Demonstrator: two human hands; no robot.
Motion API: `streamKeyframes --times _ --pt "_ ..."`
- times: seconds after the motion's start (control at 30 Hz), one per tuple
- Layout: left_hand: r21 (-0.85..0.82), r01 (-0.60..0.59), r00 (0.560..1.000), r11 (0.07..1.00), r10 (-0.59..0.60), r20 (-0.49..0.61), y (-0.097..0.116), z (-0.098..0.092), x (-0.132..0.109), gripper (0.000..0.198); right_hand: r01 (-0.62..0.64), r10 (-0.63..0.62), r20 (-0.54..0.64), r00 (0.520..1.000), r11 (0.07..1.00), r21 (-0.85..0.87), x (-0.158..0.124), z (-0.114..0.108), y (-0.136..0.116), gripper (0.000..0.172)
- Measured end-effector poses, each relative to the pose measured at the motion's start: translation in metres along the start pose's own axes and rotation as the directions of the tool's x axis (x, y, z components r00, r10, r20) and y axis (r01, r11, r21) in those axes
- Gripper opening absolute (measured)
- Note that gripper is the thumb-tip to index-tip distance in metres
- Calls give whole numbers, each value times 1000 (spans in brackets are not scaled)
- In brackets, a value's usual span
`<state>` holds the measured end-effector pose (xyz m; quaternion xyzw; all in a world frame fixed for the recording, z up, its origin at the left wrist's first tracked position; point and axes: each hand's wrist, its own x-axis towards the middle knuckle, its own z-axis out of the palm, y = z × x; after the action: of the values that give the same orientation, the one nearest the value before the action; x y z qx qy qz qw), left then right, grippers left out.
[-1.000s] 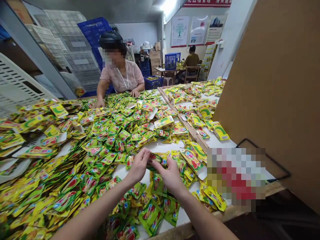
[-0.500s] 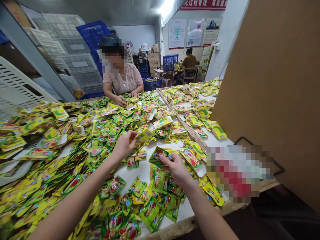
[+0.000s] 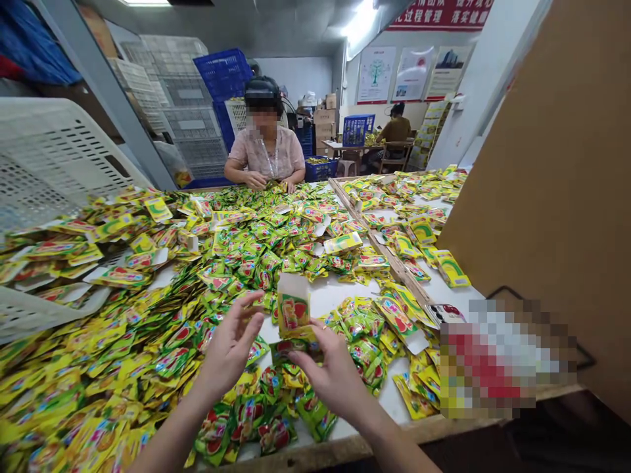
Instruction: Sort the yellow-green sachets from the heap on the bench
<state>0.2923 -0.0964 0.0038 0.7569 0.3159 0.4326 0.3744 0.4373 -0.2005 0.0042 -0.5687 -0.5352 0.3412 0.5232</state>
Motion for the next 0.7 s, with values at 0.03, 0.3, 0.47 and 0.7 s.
streamKeyframes --times 0.03,0.3,0.47,0.7 --pt "-99 116 985 988 -101 143 2 2 -3 39 67 -68 -1 998 987 -149 -1 6 0 25" --pt "-149 278 935 949 -232 268 -2 11 -12 60 179 -29 344 939 892 -415 -11 -2 -24 20" --pt "388 18 999 922 -1 -45 -12 10 -17 50 204 -220 -82 972 964 -169 5 -22 -43 17" --pt "515 -209 943 831 311 -119 -17 9 -23 41 275 -352 -59 934 815 -509 25 -2 -49 10"
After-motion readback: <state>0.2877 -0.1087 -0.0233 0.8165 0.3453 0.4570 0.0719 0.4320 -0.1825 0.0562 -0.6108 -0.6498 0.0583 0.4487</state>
